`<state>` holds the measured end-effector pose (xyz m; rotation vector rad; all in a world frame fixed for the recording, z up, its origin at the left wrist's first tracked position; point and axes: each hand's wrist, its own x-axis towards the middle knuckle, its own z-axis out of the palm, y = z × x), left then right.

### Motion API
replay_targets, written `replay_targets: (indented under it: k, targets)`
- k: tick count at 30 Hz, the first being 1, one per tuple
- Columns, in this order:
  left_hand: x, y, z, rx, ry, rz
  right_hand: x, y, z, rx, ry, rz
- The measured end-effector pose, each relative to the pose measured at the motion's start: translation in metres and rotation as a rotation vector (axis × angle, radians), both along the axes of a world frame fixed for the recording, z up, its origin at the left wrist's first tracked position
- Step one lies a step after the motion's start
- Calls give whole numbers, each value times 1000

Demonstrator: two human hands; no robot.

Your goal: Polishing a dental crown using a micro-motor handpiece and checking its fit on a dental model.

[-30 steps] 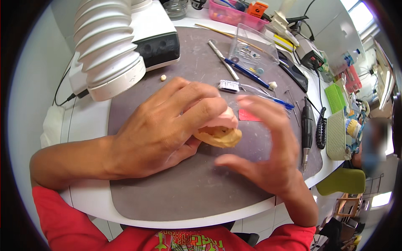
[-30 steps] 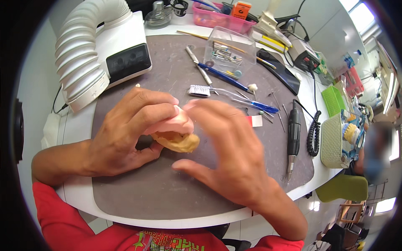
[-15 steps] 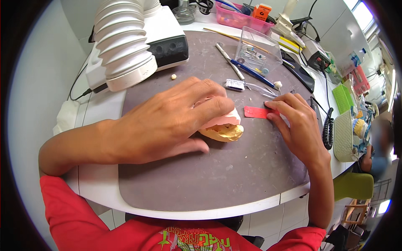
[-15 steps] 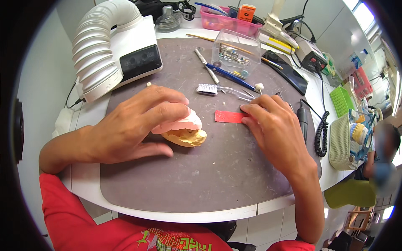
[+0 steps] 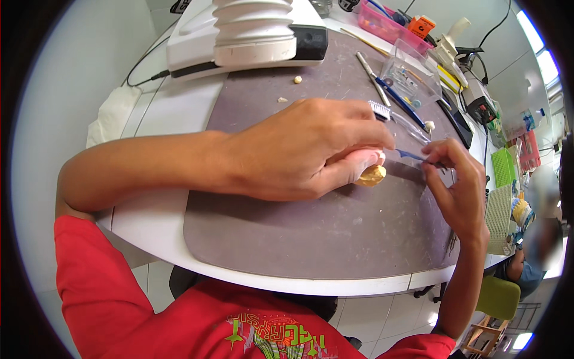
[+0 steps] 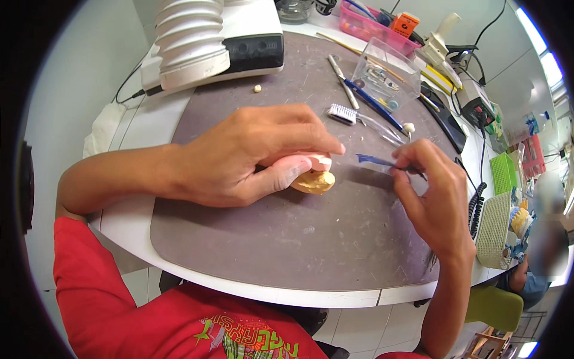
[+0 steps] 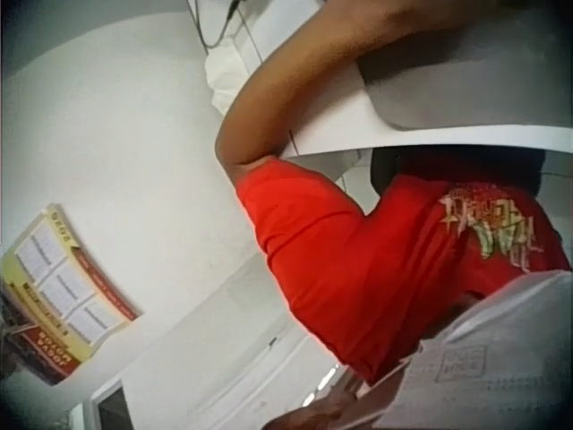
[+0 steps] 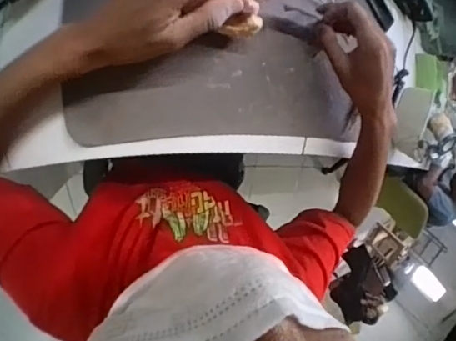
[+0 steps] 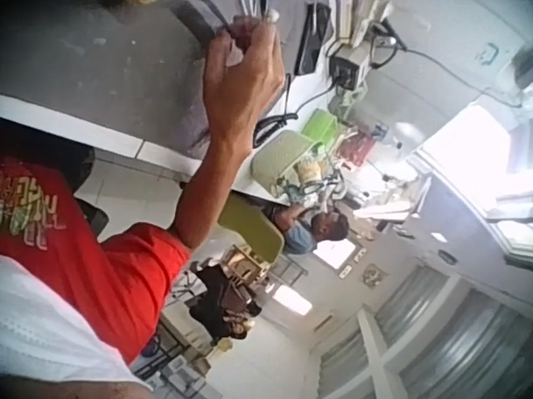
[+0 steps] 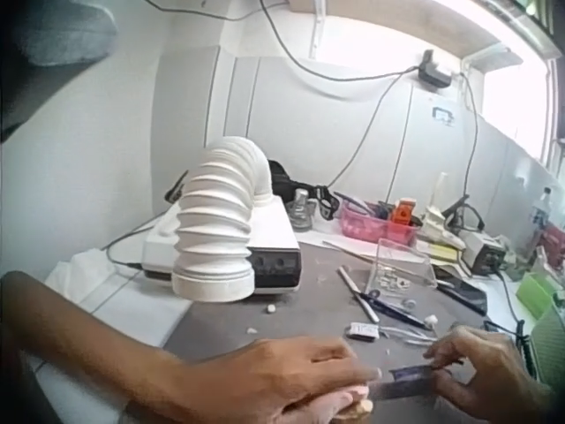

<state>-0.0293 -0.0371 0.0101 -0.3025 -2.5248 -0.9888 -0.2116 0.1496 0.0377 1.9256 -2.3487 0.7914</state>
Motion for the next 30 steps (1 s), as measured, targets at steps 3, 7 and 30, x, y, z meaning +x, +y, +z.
replay_targets:
  k: [3, 7, 30]
  targets:
    - [-5, 2, -7, 37, 50, -14, 6, 3, 4, -28, 69, -20]
    - [-8, 2, -15, 112, 233, -22, 13, 5, 10, 24, 107, -32]
    - [-8, -1, -17, 206, 159, -69, 21, 20, 5, 167, -88, -91]
